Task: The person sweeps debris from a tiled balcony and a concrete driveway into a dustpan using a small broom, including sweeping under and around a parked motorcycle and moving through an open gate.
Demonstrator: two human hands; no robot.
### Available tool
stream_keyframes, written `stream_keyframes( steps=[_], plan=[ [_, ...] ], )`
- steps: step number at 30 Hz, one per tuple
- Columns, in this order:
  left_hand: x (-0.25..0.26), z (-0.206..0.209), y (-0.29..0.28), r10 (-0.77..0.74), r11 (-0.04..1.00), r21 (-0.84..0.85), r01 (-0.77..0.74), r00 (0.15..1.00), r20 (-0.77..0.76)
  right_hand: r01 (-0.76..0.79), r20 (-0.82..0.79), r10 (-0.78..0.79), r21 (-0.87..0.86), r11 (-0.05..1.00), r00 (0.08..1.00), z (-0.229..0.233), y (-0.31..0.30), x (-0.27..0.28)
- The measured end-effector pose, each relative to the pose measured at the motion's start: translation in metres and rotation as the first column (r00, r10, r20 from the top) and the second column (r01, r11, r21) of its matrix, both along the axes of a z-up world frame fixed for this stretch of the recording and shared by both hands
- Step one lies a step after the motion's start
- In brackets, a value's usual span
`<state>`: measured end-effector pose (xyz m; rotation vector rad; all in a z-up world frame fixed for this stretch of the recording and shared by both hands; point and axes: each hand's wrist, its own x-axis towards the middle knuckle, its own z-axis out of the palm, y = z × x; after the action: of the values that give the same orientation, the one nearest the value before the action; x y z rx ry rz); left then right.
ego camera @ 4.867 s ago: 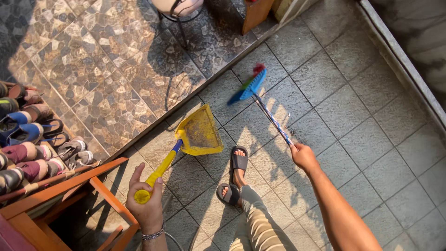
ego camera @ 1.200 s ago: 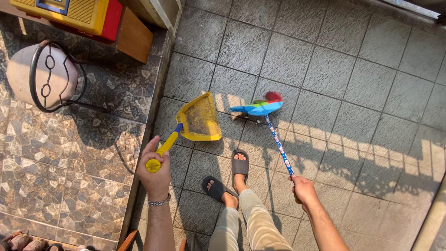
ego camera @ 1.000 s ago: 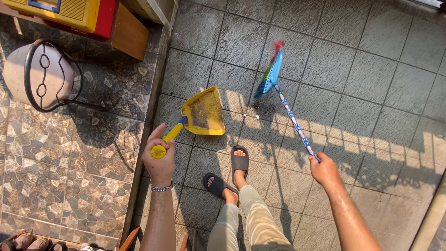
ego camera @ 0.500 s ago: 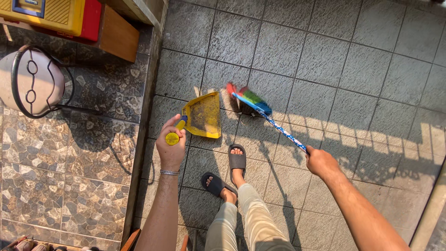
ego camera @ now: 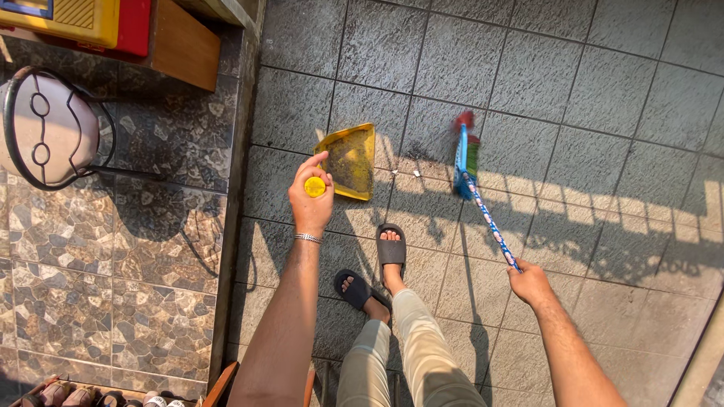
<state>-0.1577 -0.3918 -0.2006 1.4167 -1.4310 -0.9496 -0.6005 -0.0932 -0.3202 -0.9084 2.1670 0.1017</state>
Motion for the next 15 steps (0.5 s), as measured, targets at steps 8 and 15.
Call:
stream_keyframes(
  steps=[8, 15],
  plan=[
    [-0.01, -0.018, -0.02, 0.032, 0.999, -0.016, -0.033, 0.999, -0.044, -0.14, 0.238, 0.164, -0.115, 0.984, 0.957, 0.037, -0.079, 0.126],
    [0.011, -0.009, -0.017, 0.029, 0.999, 0.041, -0.025, 0.994, -0.101, -0.241, 0.132, 0.228, 0.098, 0.966, 0.965, 0.154, -0.086, 0.169]
  ],
)
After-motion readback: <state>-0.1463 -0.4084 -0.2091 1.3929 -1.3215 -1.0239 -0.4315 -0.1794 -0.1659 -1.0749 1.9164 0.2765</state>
